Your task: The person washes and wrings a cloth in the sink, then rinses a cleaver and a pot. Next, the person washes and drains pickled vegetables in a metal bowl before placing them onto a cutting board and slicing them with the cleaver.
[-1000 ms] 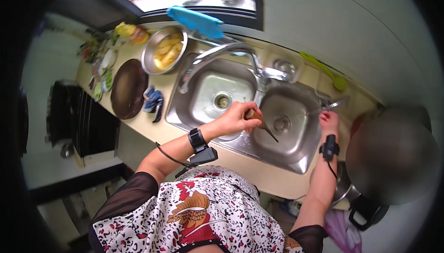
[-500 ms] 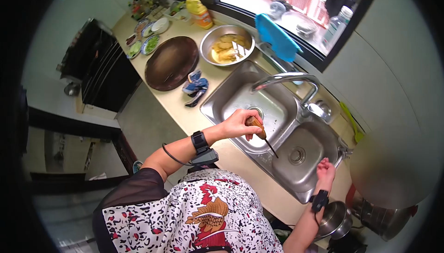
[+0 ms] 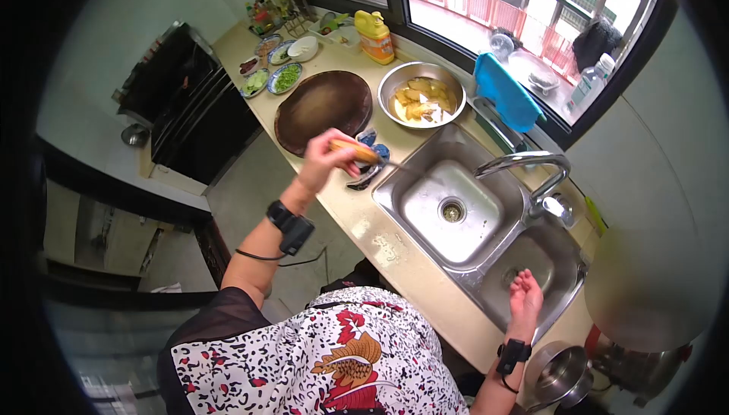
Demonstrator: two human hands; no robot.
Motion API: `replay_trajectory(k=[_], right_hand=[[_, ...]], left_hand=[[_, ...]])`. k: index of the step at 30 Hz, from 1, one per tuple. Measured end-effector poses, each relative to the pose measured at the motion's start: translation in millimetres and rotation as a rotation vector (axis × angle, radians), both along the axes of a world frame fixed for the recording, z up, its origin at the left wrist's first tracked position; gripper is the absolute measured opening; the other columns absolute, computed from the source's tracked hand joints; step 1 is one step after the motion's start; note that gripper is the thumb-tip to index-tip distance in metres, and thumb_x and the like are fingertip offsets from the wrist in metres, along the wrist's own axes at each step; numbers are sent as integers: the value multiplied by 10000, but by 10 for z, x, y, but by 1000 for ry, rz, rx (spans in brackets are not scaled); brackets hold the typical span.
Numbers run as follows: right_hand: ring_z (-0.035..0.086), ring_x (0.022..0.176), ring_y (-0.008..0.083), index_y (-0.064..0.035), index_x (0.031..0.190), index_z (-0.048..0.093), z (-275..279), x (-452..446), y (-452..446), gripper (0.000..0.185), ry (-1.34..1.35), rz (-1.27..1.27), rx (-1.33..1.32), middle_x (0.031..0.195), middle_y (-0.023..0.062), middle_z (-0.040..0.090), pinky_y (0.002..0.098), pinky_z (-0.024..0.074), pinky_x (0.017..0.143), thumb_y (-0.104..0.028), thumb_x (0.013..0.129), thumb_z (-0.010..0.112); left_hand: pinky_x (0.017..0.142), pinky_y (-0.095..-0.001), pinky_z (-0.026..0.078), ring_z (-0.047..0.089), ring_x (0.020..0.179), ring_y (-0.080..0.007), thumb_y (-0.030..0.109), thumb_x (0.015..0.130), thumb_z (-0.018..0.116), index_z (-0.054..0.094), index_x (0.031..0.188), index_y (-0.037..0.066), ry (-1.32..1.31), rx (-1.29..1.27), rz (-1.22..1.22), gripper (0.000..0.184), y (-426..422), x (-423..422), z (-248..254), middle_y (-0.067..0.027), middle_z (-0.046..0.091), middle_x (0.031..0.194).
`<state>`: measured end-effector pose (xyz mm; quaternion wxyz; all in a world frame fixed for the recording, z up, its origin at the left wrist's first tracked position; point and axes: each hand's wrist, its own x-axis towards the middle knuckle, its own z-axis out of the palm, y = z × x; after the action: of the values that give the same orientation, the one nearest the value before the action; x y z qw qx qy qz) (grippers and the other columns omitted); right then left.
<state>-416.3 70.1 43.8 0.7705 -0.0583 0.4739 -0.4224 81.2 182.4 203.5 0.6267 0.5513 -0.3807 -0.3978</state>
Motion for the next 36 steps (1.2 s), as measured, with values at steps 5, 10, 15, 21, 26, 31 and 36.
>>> replay_trajectory(k=[5,10,15,21,26,31,36], right_hand=[[538,668,138,8,984,531,56,851,216,171,129,102,17,807,75,578,219,428,523,-20,815,536],[563,672,153,-20,976,549,128,2073,149,180,205,344,-38,843,88,604,257,461,583,-90,814,583],[622,810,197,-52,1002,532,43,3350,-312,231,182,471,-142,955,116,621,289,495,625,-211,850,602],[619,905,277,5,1163,445,-210,4433,-927,590,327,449,-92,1119,240,537,320,519,685,-493,862,544],[642,836,298,45,1144,449,-601,4738,-1275,463,322,346,-94,1036,234,581,322,544,563,-346,903,513],[670,685,269,104,1061,437,-507,4920,-1396,270,534,208,-16,879,227,625,295,534,453,-79,864,464],[658,638,247,93,1018,441,-453,4903,-1051,228,496,177,0,812,198,615,293,474,400,-51,846,485]], left_hand=[[601,-262,562,629,652,-165,19,862,534,537,995,-30,-95,-153,302,141,133,1062,-201,-161,629,986],[674,-255,552,608,785,-151,-72,809,556,524,990,-8,-295,-253,440,195,29,2217,-925,-161,577,1129],[760,-267,527,592,875,-167,-72,812,537,509,1003,-10,-232,-185,459,203,97,2869,-1441,-164,568,1155],[944,-305,423,524,1100,-211,-83,789,554,516,963,1,-404,-54,327,197,456,3085,-1810,-173,544,1214],[1048,-356,281,405,1231,-256,-48,765,564,568,1013,17,-676,148,276,256,574,3160,-2107,-120,549,1243],[1035,-413,293,338,1256,-326,-24,737,587,556,1051,44,-876,191,334,323,270,2973,-1549,-122,523,1260],[1031,-420,299,360,1250,-356,-7,740,597,576,981,46,-1002,30,122,248,-429,2623,-997,-161,525,1243]])
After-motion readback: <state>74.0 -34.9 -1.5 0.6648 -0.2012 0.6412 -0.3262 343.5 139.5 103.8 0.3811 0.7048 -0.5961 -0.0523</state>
